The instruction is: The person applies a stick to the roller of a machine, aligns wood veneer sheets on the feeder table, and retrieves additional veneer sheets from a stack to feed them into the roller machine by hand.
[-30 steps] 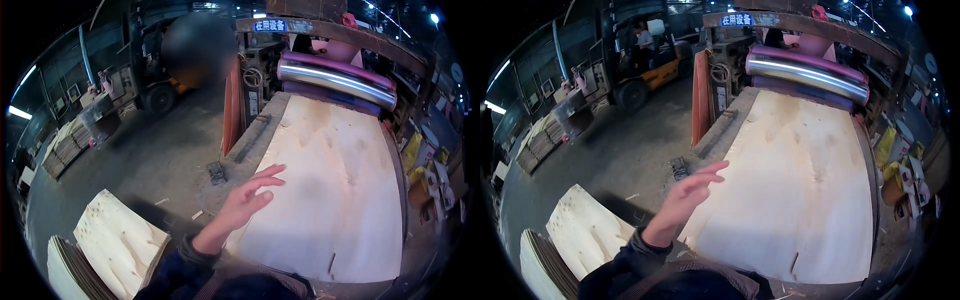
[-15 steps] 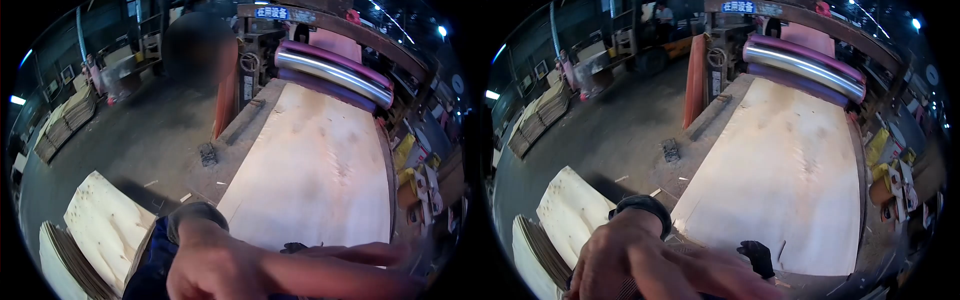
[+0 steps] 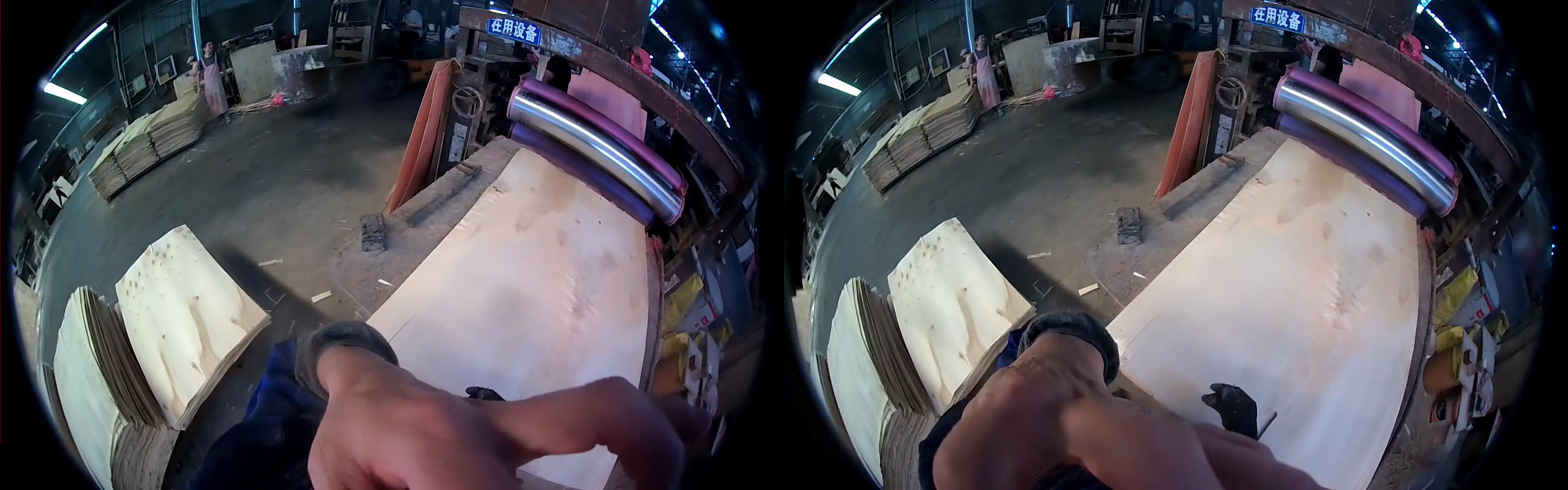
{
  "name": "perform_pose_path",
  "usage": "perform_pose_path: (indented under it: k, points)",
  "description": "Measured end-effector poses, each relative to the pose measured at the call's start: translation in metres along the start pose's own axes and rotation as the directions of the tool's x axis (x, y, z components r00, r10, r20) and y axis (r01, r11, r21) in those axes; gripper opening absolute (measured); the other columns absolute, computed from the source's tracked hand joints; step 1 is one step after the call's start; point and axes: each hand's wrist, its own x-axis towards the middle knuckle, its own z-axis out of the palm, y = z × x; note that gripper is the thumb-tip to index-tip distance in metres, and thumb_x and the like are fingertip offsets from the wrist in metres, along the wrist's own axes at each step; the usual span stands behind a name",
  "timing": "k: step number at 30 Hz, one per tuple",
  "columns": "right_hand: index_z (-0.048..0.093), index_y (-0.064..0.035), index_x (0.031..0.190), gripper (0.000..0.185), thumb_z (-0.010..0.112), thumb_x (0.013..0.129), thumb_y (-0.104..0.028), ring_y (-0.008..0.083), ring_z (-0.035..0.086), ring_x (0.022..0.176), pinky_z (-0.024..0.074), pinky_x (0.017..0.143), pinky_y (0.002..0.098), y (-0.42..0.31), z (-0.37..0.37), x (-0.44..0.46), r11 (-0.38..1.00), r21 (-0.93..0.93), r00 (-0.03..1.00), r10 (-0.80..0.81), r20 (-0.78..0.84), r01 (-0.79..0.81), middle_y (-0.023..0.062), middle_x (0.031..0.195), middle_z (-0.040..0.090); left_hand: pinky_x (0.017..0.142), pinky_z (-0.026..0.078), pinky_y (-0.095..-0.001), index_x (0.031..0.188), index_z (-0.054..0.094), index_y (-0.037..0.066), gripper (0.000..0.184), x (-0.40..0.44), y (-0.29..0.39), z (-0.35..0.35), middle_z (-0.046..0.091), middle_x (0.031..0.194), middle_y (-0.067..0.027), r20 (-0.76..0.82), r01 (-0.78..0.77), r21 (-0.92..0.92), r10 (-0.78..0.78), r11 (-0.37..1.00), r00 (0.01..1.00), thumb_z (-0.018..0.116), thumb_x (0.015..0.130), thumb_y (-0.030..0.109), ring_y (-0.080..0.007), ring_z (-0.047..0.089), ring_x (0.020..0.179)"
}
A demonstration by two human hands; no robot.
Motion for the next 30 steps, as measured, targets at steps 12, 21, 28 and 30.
perform_pose_path:
  k: [12, 21, 28, 30]
  points:
    - [0.057, 0.0007, 0.099, 0.024, 0.047, 0.088, -0.018, 0.0186, 0.059, 0.083, 0.0466, 0.074, 0.0290, -0.026, 0.084, -0.088, 0.954, -0.290, 0.906, -0.186, -0.381, 0.074, 0.0104, 0.089, 0.061, 0.100, 0.017, -0.0535, 0.090, 0.056, 0.006, 0.034, -0.036, 0.041, 0.033, 0.044, 0.117, -0.0285, 0.116, 0.211, -0.408, -0.178, 0.888, 0.977, 0.051, 0.083, 0.039, -0.0428, 0.043, 0.108]
    - [0.060, -0.0007, 0.097, 0.025, 0.054, 0.084, -0.022, 0.0196, 0.056, 0.090, 0.0447, 0.080, 0.0296, -0.031, 0.150, -0.200, 0.960, 0.266, 0.686, 0.136, -0.715, 0.087, 0.0111, 0.096, 0.061, 0.104, 0.015, -0.0476, 0.078, 0.047, 0.016, 0.031, -0.055, 0.007, 0.053, 0.036, 0.125, -0.0159, 0.138, 0.182, -0.587, -0.124, 0.789, 0.983, 0.072, 0.070, 0.032, -0.0390, 0.014, 0.129]
    - [0.058, 0.0006, 0.100, 0.025, 0.050, 0.086, -0.019, 0.0162, 0.059, 0.085, 0.0456, 0.078, 0.0275, -0.022, 0.189, -0.299, 0.924, 0.342, 0.501, 0.218, -0.837, 0.170, 0.0088, 0.091, 0.061, 0.095, 0.033, -0.0455, 0.075, 0.044, 0.007, 0.024, -0.083, -0.027, 0.152, 0.051, 0.104, -0.0160, 0.084, 0.462, -0.463, -0.482, 0.756, 0.872, 0.063, 0.078, 0.023, -0.0359, 0.048, 0.104]
    - [0.059, -0.0013, 0.096, 0.021, 0.053, 0.082, -0.016, 0.0203, 0.057, 0.088, 0.0447, 0.080, 0.0289, -0.030, 0.195, -0.332, 0.939, 0.328, 0.436, 0.252, -0.864, 0.106, 0.0087, 0.094, 0.061, 0.090, 0.038, -0.0437, 0.075, 0.046, 0.006, 0.024, -0.087, -0.045, 0.189, 0.053, 0.100, -0.0156, 0.116, 0.523, -0.468, -0.537, 0.712, 0.835, 0.064, 0.077, 0.022, -0.0339, 0.054, 0.097]
